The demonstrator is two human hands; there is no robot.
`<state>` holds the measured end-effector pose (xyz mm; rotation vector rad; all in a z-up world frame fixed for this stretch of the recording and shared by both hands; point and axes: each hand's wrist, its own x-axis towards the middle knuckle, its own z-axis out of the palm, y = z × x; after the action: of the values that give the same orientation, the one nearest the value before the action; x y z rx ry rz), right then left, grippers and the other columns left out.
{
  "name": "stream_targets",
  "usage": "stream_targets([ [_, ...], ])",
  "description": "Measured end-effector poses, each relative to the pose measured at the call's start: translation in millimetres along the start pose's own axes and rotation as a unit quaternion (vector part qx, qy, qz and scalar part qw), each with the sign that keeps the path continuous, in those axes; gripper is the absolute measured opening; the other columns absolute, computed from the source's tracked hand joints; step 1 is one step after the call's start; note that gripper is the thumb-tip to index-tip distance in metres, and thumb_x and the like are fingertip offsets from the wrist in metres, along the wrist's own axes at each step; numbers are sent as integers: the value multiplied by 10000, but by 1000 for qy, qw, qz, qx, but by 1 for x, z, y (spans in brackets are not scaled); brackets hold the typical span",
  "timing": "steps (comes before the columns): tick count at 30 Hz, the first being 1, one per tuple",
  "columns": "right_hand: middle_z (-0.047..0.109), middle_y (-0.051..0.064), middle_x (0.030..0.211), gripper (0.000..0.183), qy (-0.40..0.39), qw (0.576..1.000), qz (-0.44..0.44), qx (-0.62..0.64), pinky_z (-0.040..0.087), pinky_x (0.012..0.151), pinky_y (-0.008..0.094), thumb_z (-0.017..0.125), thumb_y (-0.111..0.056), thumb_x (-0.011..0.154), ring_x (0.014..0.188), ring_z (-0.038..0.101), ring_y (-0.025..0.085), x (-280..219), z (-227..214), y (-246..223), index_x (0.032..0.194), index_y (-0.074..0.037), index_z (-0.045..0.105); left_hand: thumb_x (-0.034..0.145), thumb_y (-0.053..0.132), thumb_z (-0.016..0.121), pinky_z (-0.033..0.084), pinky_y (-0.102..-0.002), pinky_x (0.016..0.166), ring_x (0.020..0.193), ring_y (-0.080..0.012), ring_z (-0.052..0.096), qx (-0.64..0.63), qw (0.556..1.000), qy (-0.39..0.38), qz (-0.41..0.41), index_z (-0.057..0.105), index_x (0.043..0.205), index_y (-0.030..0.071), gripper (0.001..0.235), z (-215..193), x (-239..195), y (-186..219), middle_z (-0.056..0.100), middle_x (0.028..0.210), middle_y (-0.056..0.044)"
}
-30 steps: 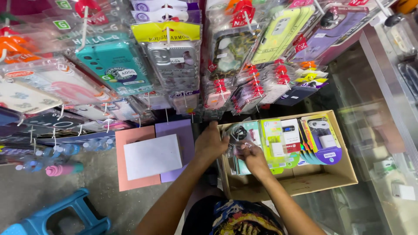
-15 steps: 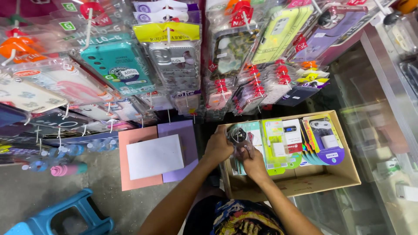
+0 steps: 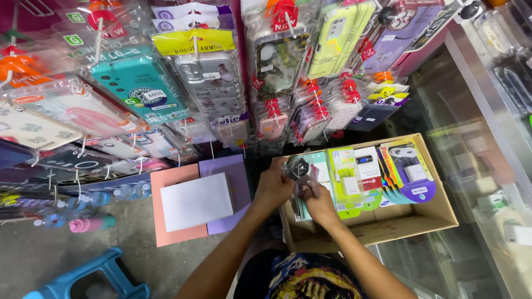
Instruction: Organizing and packing various small electronic accessories into a cardboard box.
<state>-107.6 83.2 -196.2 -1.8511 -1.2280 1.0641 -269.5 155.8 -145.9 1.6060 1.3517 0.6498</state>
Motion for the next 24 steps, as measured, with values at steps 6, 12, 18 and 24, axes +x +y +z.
stream_targets([
  [6,723,100,1022,266,-17,979,61,192,597,853,334,535,-144,1039,921,700,188,0,5,41,1250,-30,650,766,131,686,570,-391,646,652,-255,700,-75,997,28,-2,610,1291,86,532,-15,-10,32,686,746,-129],
  [12,707,85,1025,278,-44,984,17,174,579,810,304,508,-106,1039,895,674,159,-10,8,32,1273,-46,644,776,111,679,564,-367,653,654,-221,681,-68,995,51,50,621,1296,81,524,-14,-9,29,694,765,-114],
  [18,698,87,991,292,-49,986,34,154,558,754,320,518,-70,1027,849,635,156,-7,5,15,1286,-41,651,788,112,663,548,-385,626,618,-264,677,-62,997,14,45,586,1336,89,554,-10,-20,52,668,710,-140],
  [24,753,78,1030,542,-52,992,-6,115,569,805,305,628,11,871,896,695,145,-12,-13,1,1401,-84,566,784,98,639,559,-395,672,695,-277,698,-54,995,62,49,590,1347,78,565,0,-17,41,689,779,-140],
])
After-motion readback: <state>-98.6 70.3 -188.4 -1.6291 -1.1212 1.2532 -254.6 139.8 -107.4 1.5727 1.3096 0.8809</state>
